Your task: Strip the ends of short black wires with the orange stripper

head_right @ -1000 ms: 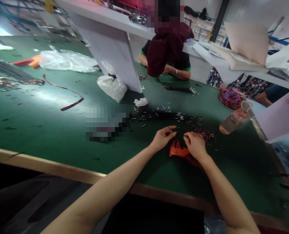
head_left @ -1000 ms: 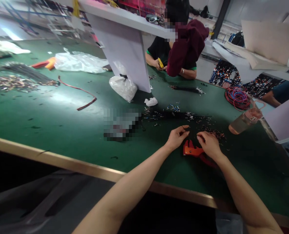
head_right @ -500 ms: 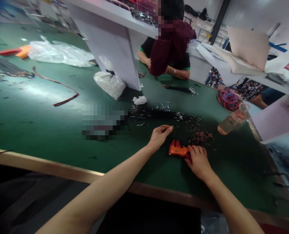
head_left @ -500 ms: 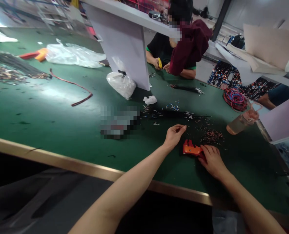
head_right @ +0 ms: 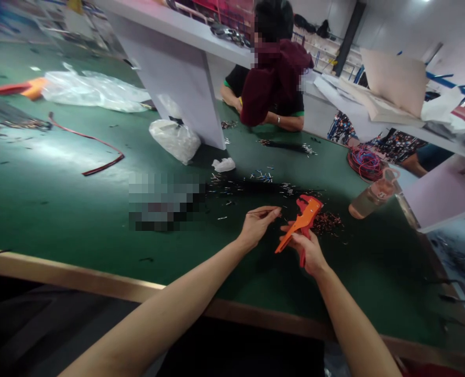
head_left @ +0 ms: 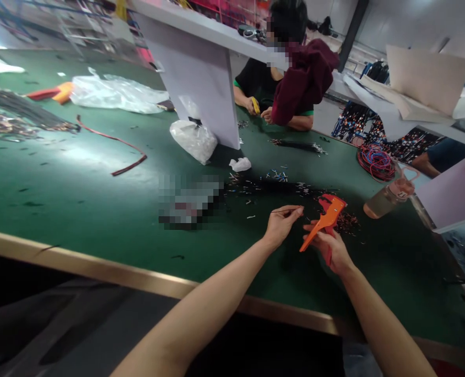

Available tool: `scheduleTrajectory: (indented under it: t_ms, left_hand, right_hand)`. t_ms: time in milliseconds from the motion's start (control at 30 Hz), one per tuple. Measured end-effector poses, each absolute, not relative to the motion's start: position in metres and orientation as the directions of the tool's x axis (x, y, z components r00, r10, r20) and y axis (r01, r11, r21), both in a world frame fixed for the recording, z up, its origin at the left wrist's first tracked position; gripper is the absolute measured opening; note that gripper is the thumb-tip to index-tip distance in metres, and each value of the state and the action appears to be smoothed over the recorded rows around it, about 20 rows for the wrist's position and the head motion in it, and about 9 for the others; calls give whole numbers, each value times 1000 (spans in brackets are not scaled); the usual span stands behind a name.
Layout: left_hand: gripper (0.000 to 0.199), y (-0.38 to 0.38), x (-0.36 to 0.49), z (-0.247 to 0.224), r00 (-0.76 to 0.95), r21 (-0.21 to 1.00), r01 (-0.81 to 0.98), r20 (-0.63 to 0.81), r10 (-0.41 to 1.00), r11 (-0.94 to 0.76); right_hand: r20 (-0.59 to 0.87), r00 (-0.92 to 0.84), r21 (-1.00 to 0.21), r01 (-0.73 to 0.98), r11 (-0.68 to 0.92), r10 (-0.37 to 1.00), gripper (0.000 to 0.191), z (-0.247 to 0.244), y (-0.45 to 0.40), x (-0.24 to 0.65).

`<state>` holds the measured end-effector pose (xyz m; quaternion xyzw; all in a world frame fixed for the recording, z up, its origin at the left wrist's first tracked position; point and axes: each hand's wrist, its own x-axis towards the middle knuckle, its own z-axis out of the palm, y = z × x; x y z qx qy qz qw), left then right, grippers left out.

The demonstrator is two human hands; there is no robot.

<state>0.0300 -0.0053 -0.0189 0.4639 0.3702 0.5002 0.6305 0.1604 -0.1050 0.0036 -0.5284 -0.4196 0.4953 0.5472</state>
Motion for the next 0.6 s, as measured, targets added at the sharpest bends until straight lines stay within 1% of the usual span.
scheduleTrajectory:
  t_ms: [100, 200, 300, 400, 500, 600]
  left_hand:
    - [28, -9, 32, -23, 293, 960, -273, 18, 956, 66]
    - [26, -12, 33, -25, 392, 969, -239, 33, 919, 68]
    - [27, -14, 32, -23, 445, 981, -185, 24, 895, 66]
    - [32, -13, 29, -17, 477, 985, -143, -21, 878, 101]
    - [37, -12, 26, -12, 473, 972, -147, -95, 876, 185]
    - [37, -11, 24, -8, 481, 956, -153, -149, 864, 250]
  right_hand:
    - [-73, 152, -985, -168, -47, 986, 39, -6, -104, 160]
    - [-76, 140, -976, -212, -45, 987, 38, -12, -107, 165]
    - [-81, 149, -969, -245, -42, 986, 36, -15, -110, 169]
    - [-93, 152, -952, -302, -44, 984, 32, -15, -112, 171]
    - [-100, 128, -935, -350, -49, 987, 28, -13, -113, 172]
    - [-113, 128, -919, -391, -54, 985, 28, -14, -113, 173]
